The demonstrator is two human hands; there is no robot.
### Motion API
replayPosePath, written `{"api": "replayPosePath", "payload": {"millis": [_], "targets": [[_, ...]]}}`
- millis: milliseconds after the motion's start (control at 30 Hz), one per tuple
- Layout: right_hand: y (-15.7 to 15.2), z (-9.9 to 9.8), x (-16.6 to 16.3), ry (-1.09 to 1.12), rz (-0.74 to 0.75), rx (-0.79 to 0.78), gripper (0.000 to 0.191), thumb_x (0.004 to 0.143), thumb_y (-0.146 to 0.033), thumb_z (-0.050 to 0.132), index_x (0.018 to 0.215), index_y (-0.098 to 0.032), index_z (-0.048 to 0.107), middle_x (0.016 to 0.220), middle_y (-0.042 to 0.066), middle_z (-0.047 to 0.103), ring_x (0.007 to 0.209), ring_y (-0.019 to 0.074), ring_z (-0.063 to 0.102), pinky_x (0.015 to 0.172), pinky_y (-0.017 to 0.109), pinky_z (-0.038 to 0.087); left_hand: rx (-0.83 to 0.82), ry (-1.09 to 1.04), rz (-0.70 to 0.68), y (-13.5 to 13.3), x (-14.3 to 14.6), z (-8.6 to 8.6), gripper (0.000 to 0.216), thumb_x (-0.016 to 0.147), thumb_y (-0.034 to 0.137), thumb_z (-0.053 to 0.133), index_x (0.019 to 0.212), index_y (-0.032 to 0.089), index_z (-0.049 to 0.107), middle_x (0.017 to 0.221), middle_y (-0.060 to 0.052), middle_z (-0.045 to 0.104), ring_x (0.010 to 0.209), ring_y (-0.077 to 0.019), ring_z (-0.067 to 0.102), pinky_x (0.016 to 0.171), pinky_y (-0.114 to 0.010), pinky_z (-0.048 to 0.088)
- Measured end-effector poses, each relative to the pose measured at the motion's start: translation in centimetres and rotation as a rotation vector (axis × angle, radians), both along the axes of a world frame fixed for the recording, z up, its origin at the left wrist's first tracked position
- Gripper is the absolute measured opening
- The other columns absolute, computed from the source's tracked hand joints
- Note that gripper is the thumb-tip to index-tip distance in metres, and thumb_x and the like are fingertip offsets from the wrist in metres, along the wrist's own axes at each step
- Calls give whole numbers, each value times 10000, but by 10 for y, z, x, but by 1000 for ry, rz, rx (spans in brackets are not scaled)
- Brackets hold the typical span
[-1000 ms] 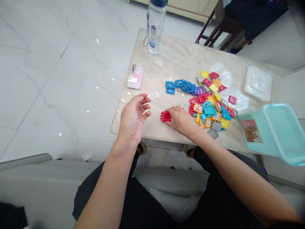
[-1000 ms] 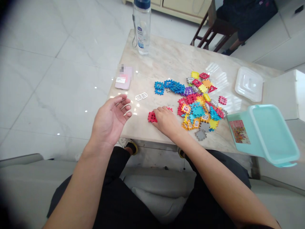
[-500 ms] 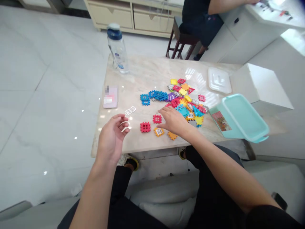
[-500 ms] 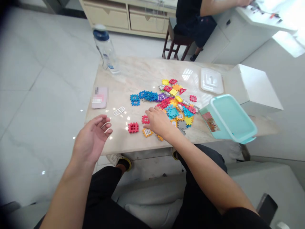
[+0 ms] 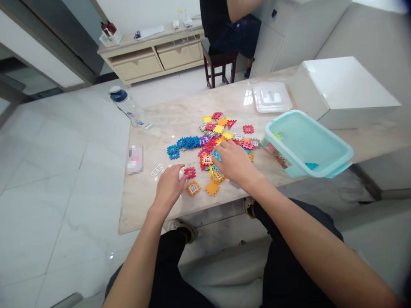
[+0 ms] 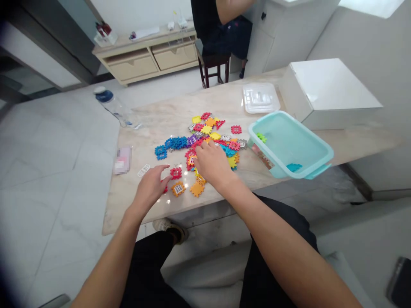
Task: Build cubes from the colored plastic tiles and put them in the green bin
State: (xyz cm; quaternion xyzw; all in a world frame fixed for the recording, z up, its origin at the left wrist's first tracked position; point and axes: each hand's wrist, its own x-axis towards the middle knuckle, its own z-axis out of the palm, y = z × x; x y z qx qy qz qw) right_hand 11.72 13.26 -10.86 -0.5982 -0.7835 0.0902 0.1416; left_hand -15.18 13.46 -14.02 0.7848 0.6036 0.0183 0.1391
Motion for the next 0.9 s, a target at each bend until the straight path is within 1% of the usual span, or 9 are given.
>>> {"api": "replayPosePath", "payload": {"millis": [100,200,267,367,533,667,733,800,900], "targets": [[2,3,7,8,8,1,228,1103,-260,573,1165,-138,756,1191,182,757,1169,343,648,988,450,518,-52,46,-34,10,12,-8,503,967,232,665,1464,155,665,1508,-205,716,1408,-415,649,1185,-543,498],[4,4,13,19,-10,26,218,1098,-225,562,1157,-138,753,1186,183,759,1173,347,646,967,450,523,-89,90,-52,19,15,-14,571,939,211,699,1504,158,634,1529,-207,702,1438,-398,638,1188,-503,503],[5,4,16,29,-14,32,208,1099,-229,568,1150,-145,751,1176,181,761,1166,347,646,948,451,527,-105,118,-44,23,16,-18,592,945,232,709,1526,167,614,1503,-214,713,1400,-389,665,1162,-491,520],[4,6,16,33,-9,11,213,1108,-248,569,1141,-141,750,1166,183,762,1155,348,654,947,455,530,-120,145,-22,26,17,-20,612,951,243,712,1546,161,595,1408,-233,743,1268,-398,723,1086,-508,555],[3,7,7,18,12,-15,234,1117,-248,552,1157,-134,753,1182,185,759,1181,355,656,989,462,522,-110,108,-35,22,21,-21,536,922,195,734,1451,182,652,1358,-178,737,1305,-366,679,1102,-451,534],[0,3,-11,4,70,-41,227,1115,-284,588,1168,-143,758,1171,172,767,1181,354,661,1006,468,529,-67,53,-29,9,21,-16,239,965,167,660,1182,201,755,1221,-137,723,1162,-331,716,948,-406,564],[-1,0,-21,0,125,-61,193,1100,-274,626,1151,-150,764,1166,164,775,1179,350,672,1005,466,539,-35,7,-22,2,20,-10,192,1025,177,591,1085,224,767,1173,-112,726,1092,-301,731,870,-378,557],[-2,-3,-33,16,193,-76,180,1083,-262,669,1183,-145,763,1192,164,779,1186,343,686,1012,465,550,-1,-44,-16,-4,18,-3,222,1076,206,548,1101,246,765,1167,-95,743,1090,-283,735,853,-363,549],[-3,-7,-52,65,281,-86,251,1057,-262,735,1277,-141,748,1243,164,783,1227,329,696,1054,454,550,53,-165,-10,-9,11,8,210,1086,204,571,1205,258,736,1197,-88,777,1159,-287,727,923,-377,547]]}}
